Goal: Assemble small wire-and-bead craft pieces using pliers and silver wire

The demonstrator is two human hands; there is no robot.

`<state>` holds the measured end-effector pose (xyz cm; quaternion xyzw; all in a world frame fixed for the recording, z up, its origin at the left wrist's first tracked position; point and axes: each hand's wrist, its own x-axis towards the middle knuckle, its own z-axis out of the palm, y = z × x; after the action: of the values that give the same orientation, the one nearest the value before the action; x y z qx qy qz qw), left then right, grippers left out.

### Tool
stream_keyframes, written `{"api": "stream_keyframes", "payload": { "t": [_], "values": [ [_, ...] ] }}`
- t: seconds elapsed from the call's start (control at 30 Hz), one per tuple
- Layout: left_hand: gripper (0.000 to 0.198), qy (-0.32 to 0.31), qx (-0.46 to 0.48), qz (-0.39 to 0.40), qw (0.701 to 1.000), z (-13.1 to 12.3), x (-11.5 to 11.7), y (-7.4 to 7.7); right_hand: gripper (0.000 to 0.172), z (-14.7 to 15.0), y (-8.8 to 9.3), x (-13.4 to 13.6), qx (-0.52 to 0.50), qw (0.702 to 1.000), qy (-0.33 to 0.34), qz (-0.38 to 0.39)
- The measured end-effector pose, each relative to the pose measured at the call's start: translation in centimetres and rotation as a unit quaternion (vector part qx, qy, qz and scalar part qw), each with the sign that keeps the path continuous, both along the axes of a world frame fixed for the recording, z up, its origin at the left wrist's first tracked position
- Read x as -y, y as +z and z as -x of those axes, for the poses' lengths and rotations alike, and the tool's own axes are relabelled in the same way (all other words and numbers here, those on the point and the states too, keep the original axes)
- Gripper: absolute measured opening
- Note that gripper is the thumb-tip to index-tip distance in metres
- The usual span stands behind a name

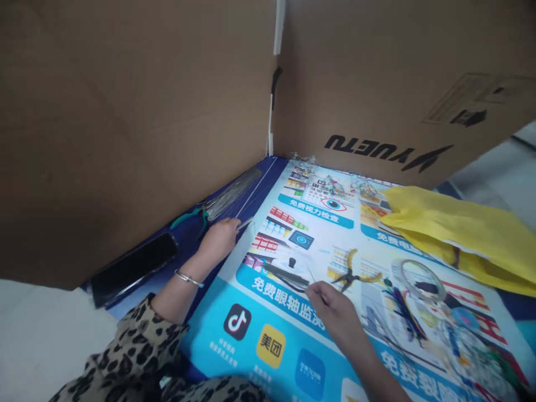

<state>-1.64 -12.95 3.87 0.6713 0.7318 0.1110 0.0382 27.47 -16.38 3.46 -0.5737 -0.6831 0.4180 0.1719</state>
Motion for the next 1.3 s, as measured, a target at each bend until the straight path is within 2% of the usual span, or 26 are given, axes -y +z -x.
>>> {"api": "stream_keyframes", "payload": {
  "t": [0.1, 0.47, 0.83, 1.0, 1.1, 1.17, 1.27, 1.3],
  "values": [
    [0.018, 0.033, 0.01, 0.036, 0.999, 1.3, 1.2, 0.2, 0.03, -0.1, 0.0, -0.1, 0.001, 1.0, 0.0, 0.014],
    [0.02, 0.036, -0.051, 0.112, 0.992, 3.1, 3.5, 0.9, 0.034, -0.5, -0.6, -0.3, 0.03, 0.999, 0.014, 0.017],
    [0.012, 0.034, -0.076, 0.12, 0.989, 2.8, 3.7, 1.4, 0.032, -0.5, -0.3, -0.4, 0.006, 0.999, -0.002, 0.037],
    [0.015, 0.03, -0.097, 0.117, 0.988, 1.8, 4.1, 2.8, 0.033, -0.6, -0.3, -0.6, -0.045, 0.995, -0.031, 0.086],
    [0.018, -0.029, -0.093, 0.081, 0.992, -0.4, 4.1, 3.8, 0.031, -0.8, -0.2, -0.6, -0.094, 0.988, -0.064, 0.107],
    [0.019, -0.118, -0.066, 0.077, 0.988, -2.5, 3.9, 4.2, 0.028, -0.8, -0.2, -0.7, -0.137, 0.98, -0.084, 0.116],
    [0.024, -0.273, -0.025, 0.1, 0.956, -6.1, 3.3, 3.8, 0.024, -0.7, -0.1, -0.8, -0.187, 0.967, -0.106, 0.138],
    [0.028, -0.307, -0.029, 0.1, 0.946, -7.1, 3.1, 3.5, 0.024, -0.7, -0.1, -0.8, -0.199, 0.963, -0.11, 0.142]
  ]
}}
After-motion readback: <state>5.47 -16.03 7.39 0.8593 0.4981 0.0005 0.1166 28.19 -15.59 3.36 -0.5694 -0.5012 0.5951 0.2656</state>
